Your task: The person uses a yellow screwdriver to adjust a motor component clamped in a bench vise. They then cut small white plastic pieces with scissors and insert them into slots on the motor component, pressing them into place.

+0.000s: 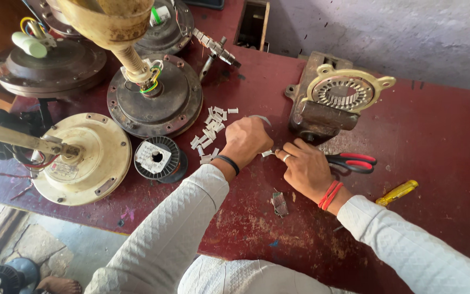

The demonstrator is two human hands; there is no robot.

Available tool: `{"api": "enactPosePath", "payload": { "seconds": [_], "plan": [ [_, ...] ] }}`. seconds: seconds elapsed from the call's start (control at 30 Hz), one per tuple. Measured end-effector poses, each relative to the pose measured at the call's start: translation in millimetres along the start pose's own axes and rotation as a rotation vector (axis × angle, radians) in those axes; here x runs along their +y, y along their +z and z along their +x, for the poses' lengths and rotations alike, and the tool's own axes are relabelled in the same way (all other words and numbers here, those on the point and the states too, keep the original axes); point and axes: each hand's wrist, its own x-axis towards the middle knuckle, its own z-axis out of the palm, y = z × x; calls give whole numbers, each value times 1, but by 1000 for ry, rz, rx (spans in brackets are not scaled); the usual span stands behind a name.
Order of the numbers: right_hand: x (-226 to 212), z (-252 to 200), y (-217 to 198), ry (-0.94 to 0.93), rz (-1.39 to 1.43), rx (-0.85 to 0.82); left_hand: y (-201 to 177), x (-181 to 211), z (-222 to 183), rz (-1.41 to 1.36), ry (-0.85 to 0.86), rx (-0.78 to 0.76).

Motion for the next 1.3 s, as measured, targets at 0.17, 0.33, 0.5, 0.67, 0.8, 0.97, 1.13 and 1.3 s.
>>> {"api": "enactPosePath", "payload": {
  "seconds": [0.17,0.33,0.5,0.67,0.8,0.97,1.13,1.3],
  "plan": [
    [-5,-7,-1,14,5,25,5,-2,1,31,20,4],
    [-13,-19,-2,75,31,88,-6,-8,-4,35,128,-70],
    [-16,-29,-2,101,3,240,-17,-19,-22,-110,270,-52],
    [-16,-28,-3,154,-1,290,-10,-27,-46,-36,531,135],
    [-18,-25,-5,172,11,286,2,-31,-47,54,604,146],
    [-18,-21,-9,189,62,324,12,-36,-38,27,628,182],
    [-19,-24,-8,207,87,372,4,-37,-38,-130,705,263],
    [-17,-23,-9,213,79,349,4,-28,-58,-119,561,263]
  ]
}}
